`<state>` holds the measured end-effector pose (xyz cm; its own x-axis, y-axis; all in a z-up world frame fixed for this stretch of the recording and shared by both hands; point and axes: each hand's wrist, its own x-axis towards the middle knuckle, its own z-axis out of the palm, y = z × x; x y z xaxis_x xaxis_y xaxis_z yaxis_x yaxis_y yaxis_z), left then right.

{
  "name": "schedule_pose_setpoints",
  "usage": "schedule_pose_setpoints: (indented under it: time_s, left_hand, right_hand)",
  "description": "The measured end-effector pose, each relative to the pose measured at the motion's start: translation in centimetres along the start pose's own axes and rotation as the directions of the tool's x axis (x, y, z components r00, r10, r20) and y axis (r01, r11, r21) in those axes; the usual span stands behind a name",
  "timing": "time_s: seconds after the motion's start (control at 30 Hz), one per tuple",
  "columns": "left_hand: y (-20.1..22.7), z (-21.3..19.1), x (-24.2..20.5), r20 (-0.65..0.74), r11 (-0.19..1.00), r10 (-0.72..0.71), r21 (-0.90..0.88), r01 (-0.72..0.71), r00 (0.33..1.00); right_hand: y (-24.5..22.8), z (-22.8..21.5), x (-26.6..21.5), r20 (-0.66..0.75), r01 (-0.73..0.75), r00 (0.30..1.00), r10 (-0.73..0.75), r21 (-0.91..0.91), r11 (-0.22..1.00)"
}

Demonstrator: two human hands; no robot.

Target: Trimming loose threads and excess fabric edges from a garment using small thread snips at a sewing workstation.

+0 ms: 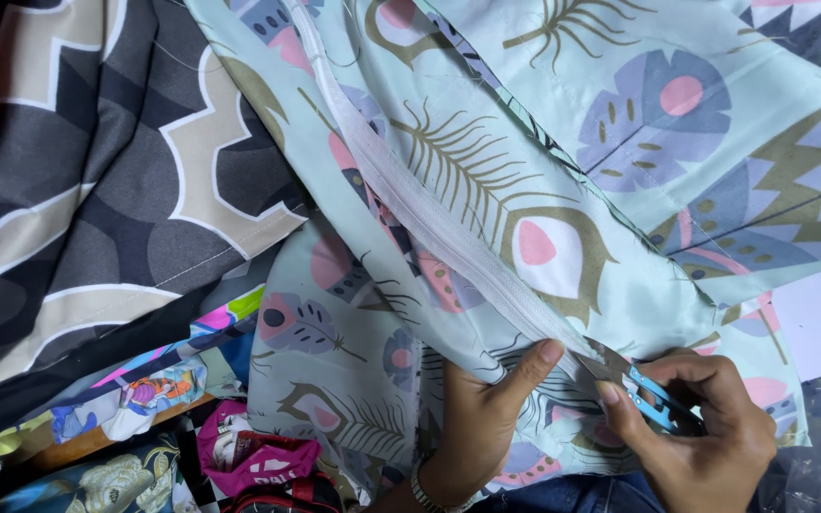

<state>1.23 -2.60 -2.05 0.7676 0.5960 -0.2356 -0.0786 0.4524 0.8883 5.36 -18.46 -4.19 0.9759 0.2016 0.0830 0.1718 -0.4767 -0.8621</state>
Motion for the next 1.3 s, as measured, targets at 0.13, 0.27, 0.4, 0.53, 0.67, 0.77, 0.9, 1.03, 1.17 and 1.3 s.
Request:
schedule_pose_setpoints:
  time_s: [0.13,0.27,0.4,0.53,0.67,0.77,0.9,1.03,1.17,1.3]
  left_hand:
    - [0.2,0.0,0.0,-0.009,1.0,0.009,0.029,-0.008,1.0]
    - [0.0,-0.1,0.0,0.014,1.0,-0.003,-0.013,0.003,1.0]
    - [-0.3,-0.1,0.0,0.026,0.999,-0.013,-0.052,0.014,1.0]
    - [0.0,-0.1,0.1,0.034,0.998,-0.006,-0.062,0.008,0.999]
    - [0.1,-0.2,0.0,0.023,0.998,-0.017,-0.052,0.018,1.0]
    - [0.5,-0.2,0.0,0.032,0.999,-0.015,-0.037,0.016,0.999]
    - [0.9,-0.4,-0.1,0.026,0.993,-0.002,-0.116,0.005,1.0]
    - [0.8,-0.1,0.3,-0.024,0.993,-0.028,-0.119,0.025,0.999]
    - [0.3,0.1,0.4,-0.035,0.99,-0.022,-0.141,0.017,0.999]
    - [0.0,0.1,0.4,-0.008,0.99,-0.009,-0.143,0.008,1.0]
  right_hand:
    - [0.2,0.2,0.2,0.02,0.019,1.0,-0.02,0.016,1.0]
    - [0.1,0.4,0.3,0.022,0.002,1.0,-0.003,0.012,1.0]
    - [0.1,0.5,0.3,0.027,-0.022,0.999,0.021,0.057,0.998]
    - [0.3,0.6,0.2,0.016,-0.028,1.0,0.027,0.07,0.997]
    - [-0.1,0.4,0.1,0.012,-0.053,0.999,0.052,0.103,0.993]
    - [0.9,-0.2,-0.2,0.01,-0.072,0.997,0.072,0.113,0.991]
    - [1.2,-0.8,-0.4,0.017,-0.041,0.999,0.04,0.036,0.999]
    - [-0.7,-0.1,0.0,0.028,-0.08,0.996,0.079,0.046,0.996]
    - [-1.6,0.4,0.5,0.029,-0.046,0.999,0.046,-0.001,0.999]
    - [-1.5,0.7,0.7,0.022,-0.004,1.0,0.005,-0.027,1.0]
